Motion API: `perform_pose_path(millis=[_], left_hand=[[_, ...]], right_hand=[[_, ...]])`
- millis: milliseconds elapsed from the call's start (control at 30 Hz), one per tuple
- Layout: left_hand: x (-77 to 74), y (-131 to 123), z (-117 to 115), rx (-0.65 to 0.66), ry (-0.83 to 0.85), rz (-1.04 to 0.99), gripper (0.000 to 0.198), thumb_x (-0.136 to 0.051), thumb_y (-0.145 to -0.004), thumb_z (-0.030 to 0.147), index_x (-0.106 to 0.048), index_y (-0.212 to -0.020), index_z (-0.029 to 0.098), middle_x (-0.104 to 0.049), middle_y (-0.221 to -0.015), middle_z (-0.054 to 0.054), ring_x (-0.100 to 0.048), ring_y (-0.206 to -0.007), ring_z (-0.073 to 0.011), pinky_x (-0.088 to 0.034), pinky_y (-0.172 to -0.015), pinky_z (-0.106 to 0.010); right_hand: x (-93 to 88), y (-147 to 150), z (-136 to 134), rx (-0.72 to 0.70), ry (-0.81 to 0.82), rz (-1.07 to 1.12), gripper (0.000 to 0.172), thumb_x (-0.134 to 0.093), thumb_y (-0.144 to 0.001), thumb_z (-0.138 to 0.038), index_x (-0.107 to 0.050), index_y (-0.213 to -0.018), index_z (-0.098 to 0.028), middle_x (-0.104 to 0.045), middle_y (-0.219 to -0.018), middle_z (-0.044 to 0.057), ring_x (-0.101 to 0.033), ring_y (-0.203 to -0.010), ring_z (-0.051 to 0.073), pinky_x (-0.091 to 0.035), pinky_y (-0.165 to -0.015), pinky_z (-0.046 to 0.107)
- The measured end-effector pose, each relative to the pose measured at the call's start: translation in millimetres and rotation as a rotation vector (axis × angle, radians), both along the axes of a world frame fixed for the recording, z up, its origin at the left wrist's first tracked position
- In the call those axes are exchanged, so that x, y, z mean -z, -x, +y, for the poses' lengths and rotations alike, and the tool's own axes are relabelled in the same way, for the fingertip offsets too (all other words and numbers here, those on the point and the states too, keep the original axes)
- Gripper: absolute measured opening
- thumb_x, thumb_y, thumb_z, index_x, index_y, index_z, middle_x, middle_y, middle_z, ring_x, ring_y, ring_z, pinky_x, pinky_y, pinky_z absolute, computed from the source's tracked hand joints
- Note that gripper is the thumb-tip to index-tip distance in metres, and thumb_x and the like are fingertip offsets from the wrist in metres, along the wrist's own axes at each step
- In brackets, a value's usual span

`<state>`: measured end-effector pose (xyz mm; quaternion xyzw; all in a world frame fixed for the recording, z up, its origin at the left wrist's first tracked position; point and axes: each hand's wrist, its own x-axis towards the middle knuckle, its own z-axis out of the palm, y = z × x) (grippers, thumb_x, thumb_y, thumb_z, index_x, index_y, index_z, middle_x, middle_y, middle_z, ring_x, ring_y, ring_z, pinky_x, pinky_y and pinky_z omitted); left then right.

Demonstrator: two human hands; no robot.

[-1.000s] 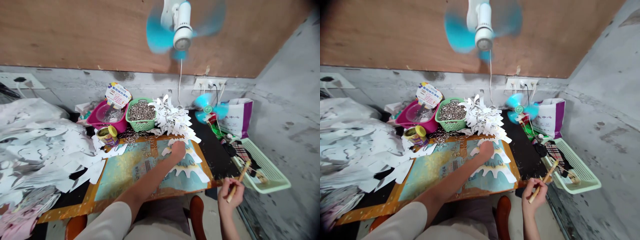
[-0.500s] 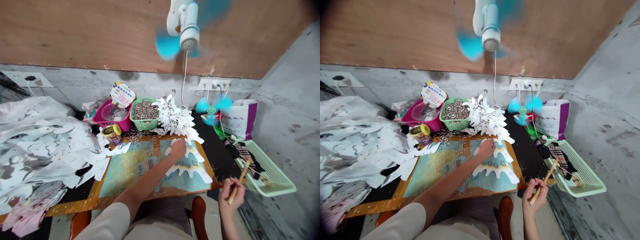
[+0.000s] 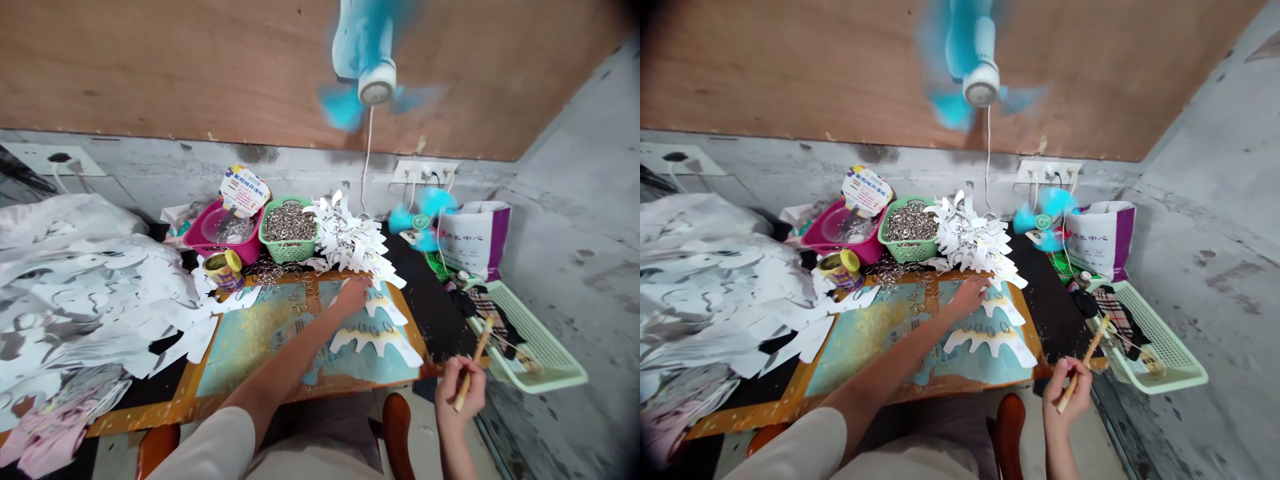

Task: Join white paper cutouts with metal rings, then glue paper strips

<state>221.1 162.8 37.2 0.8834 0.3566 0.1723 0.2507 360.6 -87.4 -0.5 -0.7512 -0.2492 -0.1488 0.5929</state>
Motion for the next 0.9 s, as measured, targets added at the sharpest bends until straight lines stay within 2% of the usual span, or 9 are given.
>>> perform_pose_path(millis=[167, 300, 400, 467, 567, 633, 767, 867, 900], left_hand=[[-6.2, 50, -4, -0.065, -0.082, -0.076, 0.032, -0.055, -0.093, 0.017, -0.06, -0.124, 0.022, -0.064, -0.125, -0.007, -0.058, -0.118, -0.0199, -0.049, -0.1, -0.032], [1.7, 146, -10, -0.254, -0.149, -0.06, 0.027, -0.053, -0.09, 0.019, -0.065, -0.114, 0.021, -0.067, -0.116, -0.008, -0.061, -0.11, -0.0219, -0.05, -0.098, -0.035], [9.7, 228, -21, -0.448, -0.204, -0.016, 0.028, -0.048, -0.089, 0.02, -0.065, -0.111, 0.022, -0.065, -0.116, -0.01, -0.059, -0.113, -0.0262, -0.048, -0.102, -0.043], [13.0, 277, -32, -0.563, -0.235, 0.022, 0.028, -0.048, -0.088, 0.023, -0.065, -0.11, 0.022, -0.064, -0.117, -0.013, -0.059, -0.113, -0.029, -0.048, -0.103, -0.046], [14.6, 328, -52, -0.686, -0.261, 0.086, 0.029, -0.047, -0.09, 0.028, -0.063, -0.114, 0.024, -0.062, -0.122, -0.014, -0.057, -0.116, -0.0311, -0.046, -0.104, -0.047], [14.4, 348, -60, -0.716, -0.26, 0.127, 0.03, -0.048, -0.091, 0.029, -0.062, -0.117, 0.024, -0.061, -0.125, -0.013, -0.056, -0.118, -0.0304, -0.046, -0.106, -0.046], [12.8, 357, -50, -0.696, -0.237, 0.184, 0.033, -0.045, -0.093, 0.025, -0.059, -0.123, 0.021, -0.057, -0.134, -0.013, -0.054, -0.125, -0.0277, -0.043, -0.109, -0.04], [10.6, 350, -27, -0.672, -0.203, 0.222, 0.04, -0.044, -0.093, 0.018, -0.052, -0.133, 0.02, -0.051, -0.143, -0.014, -0.051, -0.129, -0.0274, -0.043, -0.107, -0.042], [9.6, 348, -20, -0.663, -0.185, 0.235, 0.044, -0.046, -0.092, 0.014, -0.05, -0.135, 0.019, -0.053, -0.141, -0.014, -0.052, -0.128, -0.0269, -0.045, -0.105, -0.041]], right_hand=[[-31.4, -1, 2, 0.033, -0.181, 0.057, 0.045, -0.051, -0.09, -0.055, -0.066, -0.103, -0.014, -0.06, -0.083, 0.007, -0.055, -0.065, 0.02, -0.046, -0.062, 0.035], [-66.4, 1, 16, -0.214, -0.361, 0.153, 0.079, -0.031, -0.09, -0.074, -0.064, -0.119, -0.009, -0.058, -0.068, 0.006, -0.051, -0.054, 0.02, -0.04, -0.049, 0.034], [-87.8, 19, 46, -0.387, -0.294, 0.335, 0.09, -0.017, -0.089, -0.08, -0.07, -0.103, -0.008, -0.062, -0.063, 0.008, -0.053, -0.048, 0.019, -0.044, -0.047, 0.035], [-99.3, 42, 76, -0.551, -0.219, 0.459, 0.084, -0.023, -0.09, -0.078, -0.07, -0.083, -0.01, -0.062, -0.06, 0.009, -0.054, -0.046, 0.018, -0.046, -0.045, 0.034], [-117.2, 90, 131, -0.825, -0.226, 0.538, 0.047, -0.062, -0.085, -0.058, -0.069, -0.079, -0.012, -0.064, -0.059, 0.004, -0.054, -0.044, 0.015, -0.045, -0.042, 0.029], [-132.5, 127, 169, -1.028, -0.187, 0.476, 0.033, -0.074, -0.08, -0.047, -0.069, -0.081, -0.014, -0.061, -0.057, -0.001, -0.054, -0.044, 0.013, -0.047, -0.043, 0.027], [-169.3, 204, 238, -1.312, -0.033, 0.181, 0.039, -0.056, -0.092, -0.052, -0.069, -0.087, -0.015, -0.062, -0.06, 0.0, -0.056, -0.045, 0.012, -0.047, -0.045, 0.024], [-187.4, 261, 283, -1.281, 0.229, -0.372, 0.05, -0.036, -0.101, -0.049, -0.069, -0.088, -0.014, -0.065, -0.063, 0.003, -0.062, -0.054, 0.013, -0.047, -0.057, 0.024], [-188.9, 279, 297, -1.279, 0.273, -0.439, 0.048, -0.039, -0.101, -0.047, -0.069, -0.084, -0.013, -0.066, -0.064, 0.005, -0.063, -0.06, 0.015, -0.046, -0.062, 0.025]])
